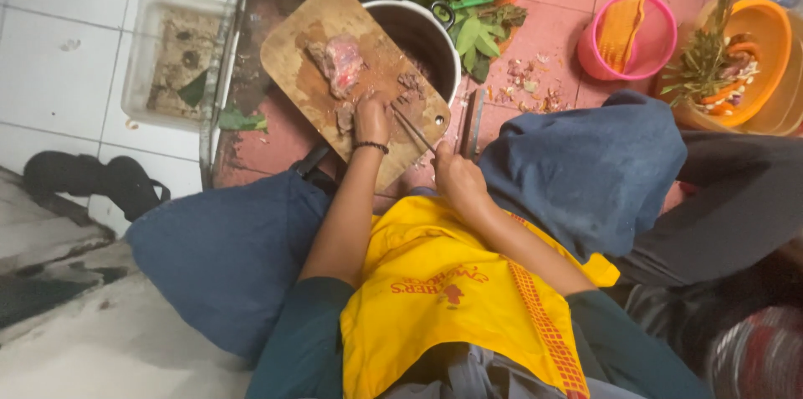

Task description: The person cuts raw meat into smaller pieces on a wooden cutting board.

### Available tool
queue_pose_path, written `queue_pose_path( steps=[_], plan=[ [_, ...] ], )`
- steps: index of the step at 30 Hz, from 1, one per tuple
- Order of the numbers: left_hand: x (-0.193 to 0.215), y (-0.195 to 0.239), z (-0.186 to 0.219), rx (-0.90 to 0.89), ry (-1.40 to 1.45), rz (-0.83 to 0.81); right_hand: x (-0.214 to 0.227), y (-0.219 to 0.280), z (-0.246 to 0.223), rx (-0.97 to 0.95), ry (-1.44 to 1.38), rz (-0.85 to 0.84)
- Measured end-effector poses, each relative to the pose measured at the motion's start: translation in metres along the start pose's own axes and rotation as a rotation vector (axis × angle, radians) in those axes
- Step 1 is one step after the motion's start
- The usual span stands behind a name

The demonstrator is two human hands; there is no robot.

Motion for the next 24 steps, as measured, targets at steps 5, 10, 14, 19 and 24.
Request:
queue_pose_path(
  steps=[5, 10, 14, 19, 24],
  plan=[
    [-0.003, 0.003, -0.005, 0.003, -0.013, -0.050, -0.100, -0.046, 0.036, 0.136, 0.085, 0.169],
    [-0.016, 0.006, -0.018, 0.041, 0.014, 0.088, -0.070, -0.055, 0.023, 0.104, -0.053, 0.136],
    [-0.015, 0.005, -0.021, 0.168, 0.044, 0.071, -0.034, -0.017, 0.016, 0.042, -0.048, 0.082],
    [-0.012, 0.013, -0.013, 0.228, 0.078, 0.040, -0.035, -0.009, 0.023, 0.017, -0.010, 0.073],
    [-0.007, 0.004, -0.009, 0.149, 0.093, 0.028, 0.007, -0.004, -0.010, 0.023, -0.052, 0.004]
  ],
)
Point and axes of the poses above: each hand's wrist, its own y-axis away from the middle knuckle, its own x-axis out of the back of the hand, z = x × y, the point moved 2 cm from there along -y, towards the middle knuckle, and after that the axes turned 1 degree about -z, right-handed, at the moved point
